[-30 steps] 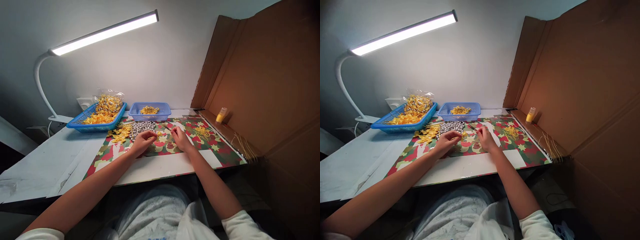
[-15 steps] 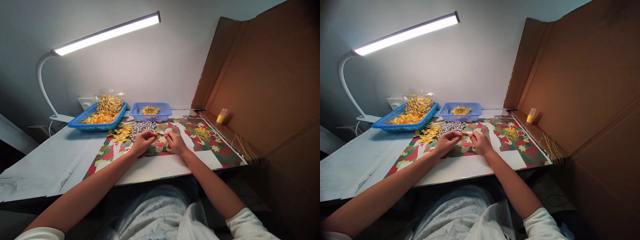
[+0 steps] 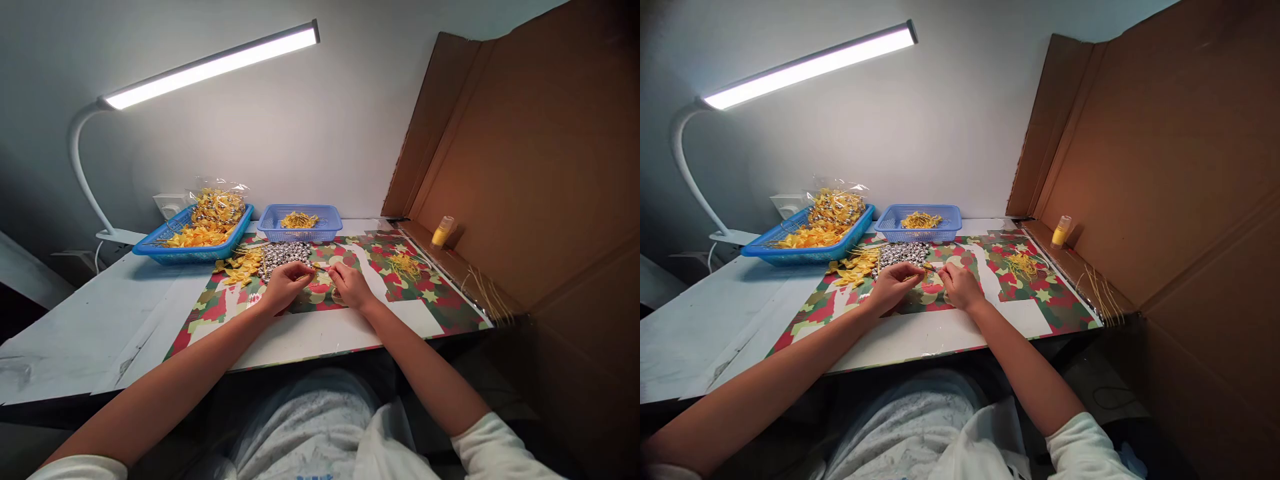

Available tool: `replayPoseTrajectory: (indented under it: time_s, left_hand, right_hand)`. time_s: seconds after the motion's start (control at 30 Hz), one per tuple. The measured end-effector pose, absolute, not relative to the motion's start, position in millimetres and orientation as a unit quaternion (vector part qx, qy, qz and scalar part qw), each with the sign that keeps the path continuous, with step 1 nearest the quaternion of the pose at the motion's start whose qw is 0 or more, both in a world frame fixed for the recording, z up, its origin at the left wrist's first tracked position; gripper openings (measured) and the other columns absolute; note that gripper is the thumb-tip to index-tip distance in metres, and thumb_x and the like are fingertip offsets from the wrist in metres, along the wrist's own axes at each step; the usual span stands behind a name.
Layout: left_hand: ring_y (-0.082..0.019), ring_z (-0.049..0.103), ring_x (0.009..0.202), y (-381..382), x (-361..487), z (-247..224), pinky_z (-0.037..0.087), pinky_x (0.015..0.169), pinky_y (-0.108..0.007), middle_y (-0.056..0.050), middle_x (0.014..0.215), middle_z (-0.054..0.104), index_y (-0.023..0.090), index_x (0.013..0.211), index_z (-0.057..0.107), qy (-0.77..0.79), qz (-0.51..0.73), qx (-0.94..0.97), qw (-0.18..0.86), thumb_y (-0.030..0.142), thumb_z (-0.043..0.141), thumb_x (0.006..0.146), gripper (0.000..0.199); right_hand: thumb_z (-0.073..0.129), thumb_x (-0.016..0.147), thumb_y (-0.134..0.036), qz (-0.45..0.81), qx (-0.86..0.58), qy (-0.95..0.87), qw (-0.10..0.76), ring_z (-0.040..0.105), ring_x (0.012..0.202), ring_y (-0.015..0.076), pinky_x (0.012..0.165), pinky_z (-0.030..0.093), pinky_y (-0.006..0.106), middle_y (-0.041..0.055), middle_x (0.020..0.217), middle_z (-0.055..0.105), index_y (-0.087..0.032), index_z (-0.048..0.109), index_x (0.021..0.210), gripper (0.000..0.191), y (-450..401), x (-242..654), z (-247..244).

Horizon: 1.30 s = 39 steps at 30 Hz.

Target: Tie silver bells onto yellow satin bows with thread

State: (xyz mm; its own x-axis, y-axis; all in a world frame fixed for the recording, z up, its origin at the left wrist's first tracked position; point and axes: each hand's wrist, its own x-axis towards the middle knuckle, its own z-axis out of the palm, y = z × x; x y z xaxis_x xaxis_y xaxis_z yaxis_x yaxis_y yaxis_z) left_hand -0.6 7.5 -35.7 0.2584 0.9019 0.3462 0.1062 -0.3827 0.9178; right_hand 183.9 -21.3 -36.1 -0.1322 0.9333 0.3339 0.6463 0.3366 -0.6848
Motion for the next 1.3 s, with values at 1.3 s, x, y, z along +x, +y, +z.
replayPoseTrajectory:
  time_s: [1.3]
  left_hand:
    - [-0.014, 0.057, 0.063, -0.3, -0.7, -28.0, 0.044, 0.056, -0.022, -0.002, 0.070, 0.062, 0.016, 0.074, 0.064, 0.317, 0.396, 0.758, 0.411, 0.046, 0.064, 0.075, 0.030]
  right_hand:
    - [0.063, 0.068, -0.041, 0.347, -0.496, -0.592, 0.532, 0.040, 0.049, 0.0094, 0.045, 0.032, 0.023, -0.0032, 0.054, 0.048, -0.016, 0.064, 0.068, 0.024, -11.9, 169.5, -45.7]
